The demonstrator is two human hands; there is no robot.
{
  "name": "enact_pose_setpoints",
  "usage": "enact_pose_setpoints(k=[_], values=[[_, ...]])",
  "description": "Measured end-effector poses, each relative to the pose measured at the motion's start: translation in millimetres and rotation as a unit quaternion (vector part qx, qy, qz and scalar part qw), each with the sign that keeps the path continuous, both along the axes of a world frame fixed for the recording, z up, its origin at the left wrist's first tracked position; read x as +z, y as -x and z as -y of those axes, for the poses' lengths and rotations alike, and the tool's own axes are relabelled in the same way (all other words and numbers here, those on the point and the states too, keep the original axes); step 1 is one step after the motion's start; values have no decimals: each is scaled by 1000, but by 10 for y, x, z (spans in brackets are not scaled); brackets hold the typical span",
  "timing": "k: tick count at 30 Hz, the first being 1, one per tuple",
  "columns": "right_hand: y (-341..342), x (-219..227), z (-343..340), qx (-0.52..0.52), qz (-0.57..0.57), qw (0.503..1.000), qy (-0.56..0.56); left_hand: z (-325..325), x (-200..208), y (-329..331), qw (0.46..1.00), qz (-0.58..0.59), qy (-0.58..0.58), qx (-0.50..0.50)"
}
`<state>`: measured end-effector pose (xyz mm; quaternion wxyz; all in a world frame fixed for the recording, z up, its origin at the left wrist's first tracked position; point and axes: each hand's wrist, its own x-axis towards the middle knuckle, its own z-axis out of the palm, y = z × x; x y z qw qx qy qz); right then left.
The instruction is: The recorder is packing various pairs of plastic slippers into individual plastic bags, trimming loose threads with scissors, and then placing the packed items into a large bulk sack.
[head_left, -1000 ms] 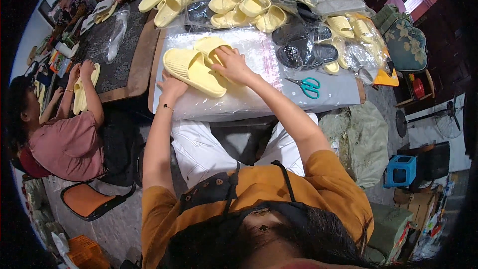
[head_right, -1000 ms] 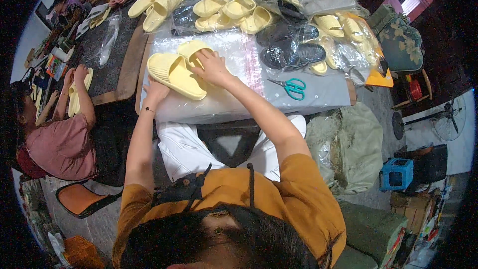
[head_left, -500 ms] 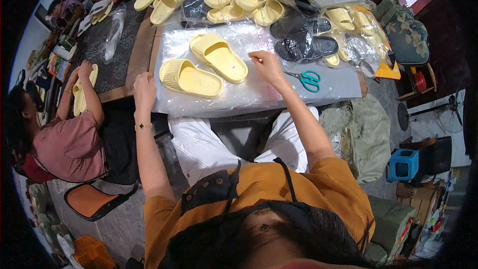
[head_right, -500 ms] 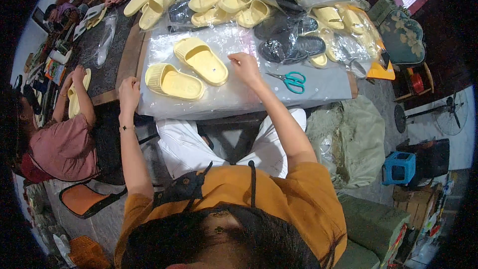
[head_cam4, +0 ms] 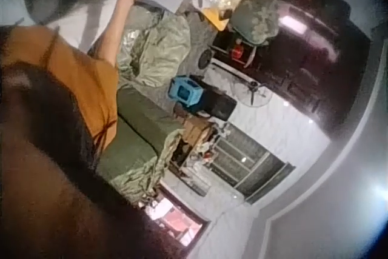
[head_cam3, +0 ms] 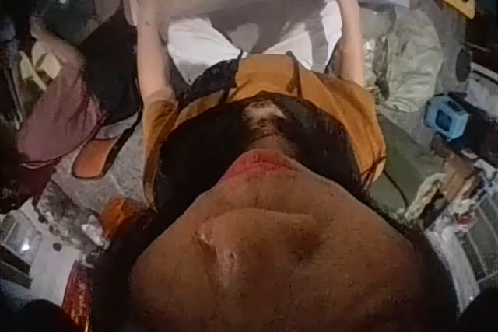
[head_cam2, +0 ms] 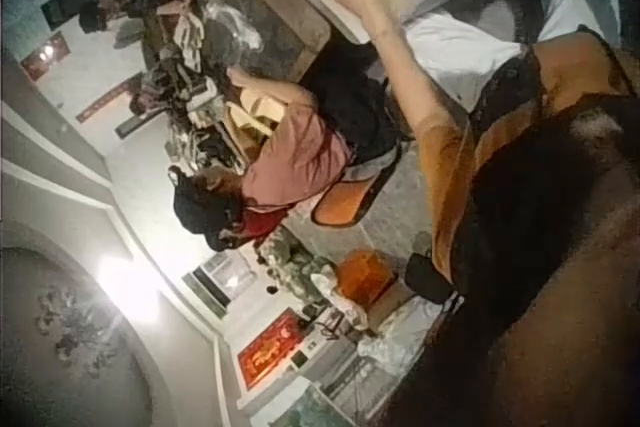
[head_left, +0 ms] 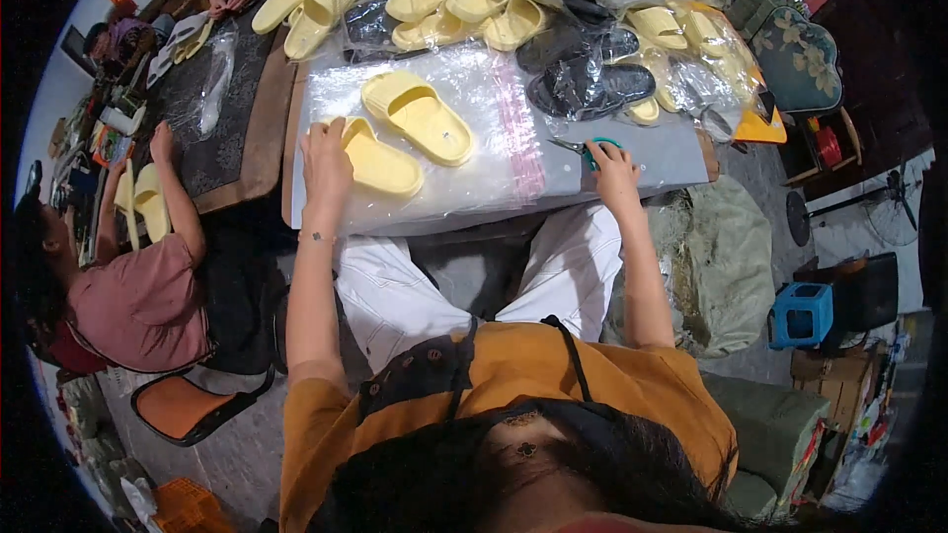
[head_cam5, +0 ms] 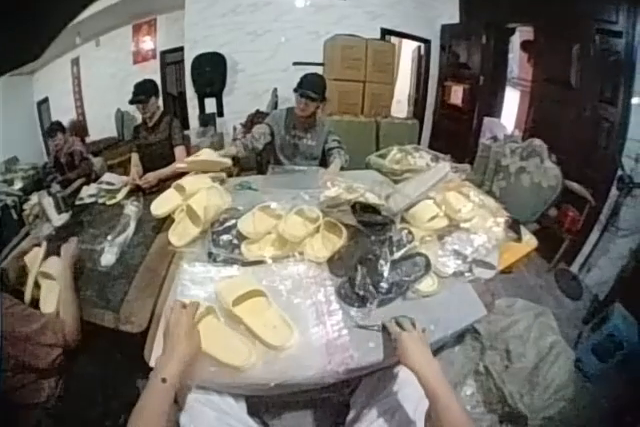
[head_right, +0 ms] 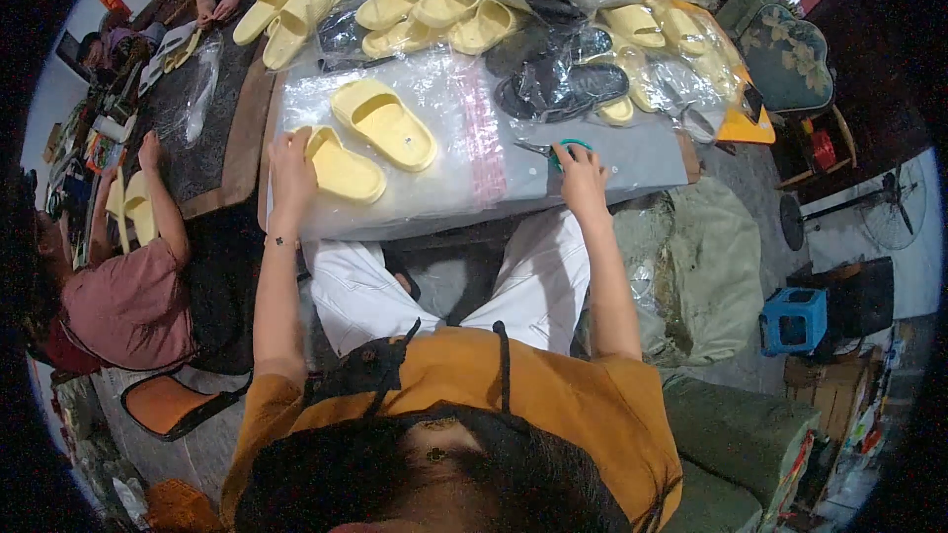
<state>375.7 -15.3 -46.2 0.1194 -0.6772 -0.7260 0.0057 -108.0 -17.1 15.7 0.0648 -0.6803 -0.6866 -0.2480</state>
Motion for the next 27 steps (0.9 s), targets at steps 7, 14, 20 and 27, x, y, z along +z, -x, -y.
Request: enact_pose_setpoints(k=[7, 14, 20, 27], values=[[-107, 153, 65, 42, -70, 997, 13, -167, -35, 40, 999, 35, 5, -27], [-247, 193, 105, 119, -79, 990, -14, 148, -33, -258, 993, 46, -80, -71], [-363, 711, 365, 29, -218, 970, 104, 151, -194, -435, 984, 85, -30, -156], [697, 1169, 558, 253, -633, 688, 251, -70, -321, -481, 996, 47, -2, -76]])
